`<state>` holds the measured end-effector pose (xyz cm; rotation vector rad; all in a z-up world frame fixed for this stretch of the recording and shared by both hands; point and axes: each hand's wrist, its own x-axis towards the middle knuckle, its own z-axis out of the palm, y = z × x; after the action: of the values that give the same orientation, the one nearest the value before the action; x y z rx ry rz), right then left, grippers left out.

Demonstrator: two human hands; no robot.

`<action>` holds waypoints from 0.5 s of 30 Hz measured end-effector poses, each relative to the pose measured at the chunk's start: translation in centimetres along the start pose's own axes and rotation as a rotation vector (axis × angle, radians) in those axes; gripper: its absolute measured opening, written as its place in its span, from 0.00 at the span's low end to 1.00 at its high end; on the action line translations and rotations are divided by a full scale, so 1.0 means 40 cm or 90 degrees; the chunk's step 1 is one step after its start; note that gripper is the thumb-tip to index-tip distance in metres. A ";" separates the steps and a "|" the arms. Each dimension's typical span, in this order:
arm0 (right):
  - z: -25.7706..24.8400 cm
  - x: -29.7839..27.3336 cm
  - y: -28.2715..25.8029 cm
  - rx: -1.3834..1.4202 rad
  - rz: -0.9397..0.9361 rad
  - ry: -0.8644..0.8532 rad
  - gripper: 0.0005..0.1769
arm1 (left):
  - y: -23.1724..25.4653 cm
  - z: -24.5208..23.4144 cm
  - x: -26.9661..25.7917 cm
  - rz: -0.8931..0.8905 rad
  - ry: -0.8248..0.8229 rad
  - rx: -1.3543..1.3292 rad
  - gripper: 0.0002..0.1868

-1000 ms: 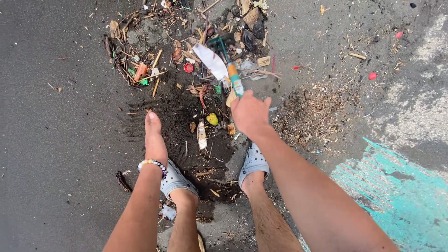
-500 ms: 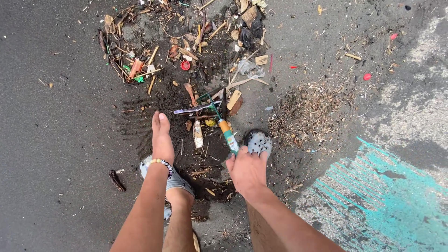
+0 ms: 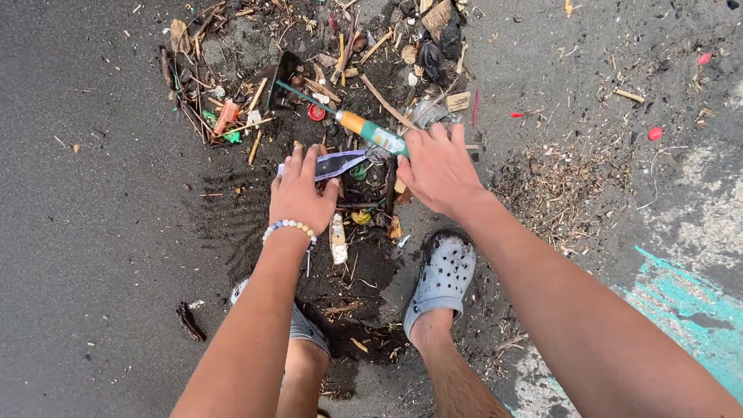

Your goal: Cleaning debris and trash from a beach using a small hand rake and a bag.

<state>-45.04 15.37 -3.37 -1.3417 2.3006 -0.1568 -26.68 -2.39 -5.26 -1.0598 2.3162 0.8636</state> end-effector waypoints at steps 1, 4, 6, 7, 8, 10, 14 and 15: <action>0.003 0.031 0.006 -0.013 -0.013 -0.011 0.18 | -0.006 0.018 0.021 0.019 -0.013 0.051 0.41; 0.068 0.052 0.022 -0.101 0.055 0.242 0.26 | -0.033 0.087 0.025 0.027 -0.075 0.095 0.45; 0.103 0.034 0.002 0.020 0.234 0.199 0.27 | -0.025 0.108 0.003 0.008 -0.105 0.088 0.45; 0.116 0.028 -0.006 0.140 0.410 0.155 0.28 | -0.018 0.114 -0.005 -0.009 -0.131 0.080 0.45; 0.157 0.018 -0.013 0.140 0.412 0.158 0.28 | -0.006 0.104 -0.004 -0.006 -0.129 0.082 0.45; 0.239 -0.002 -0.033 0.380 0.615 0.010 0.35 | 0.015 0.080 -0.009 -0.047 -0.193 0.066 0.38; 0.342 -0.006 -0.135 0.472 0.511 0.003 0.43 | -0.088 0.168 0.012 0.007 -0.090 0.080 0.32; 0.354 -0.008 -0.165 0.413 0.455 0.014 0.40 | -0.125 0.201 0.012 0.036 -0.012 0.065 0.32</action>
<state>-33.30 14.14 -13.63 -0.1822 2.2949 -0.6069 -21.95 0.41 -12.97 -0.9437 2.3575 0.7647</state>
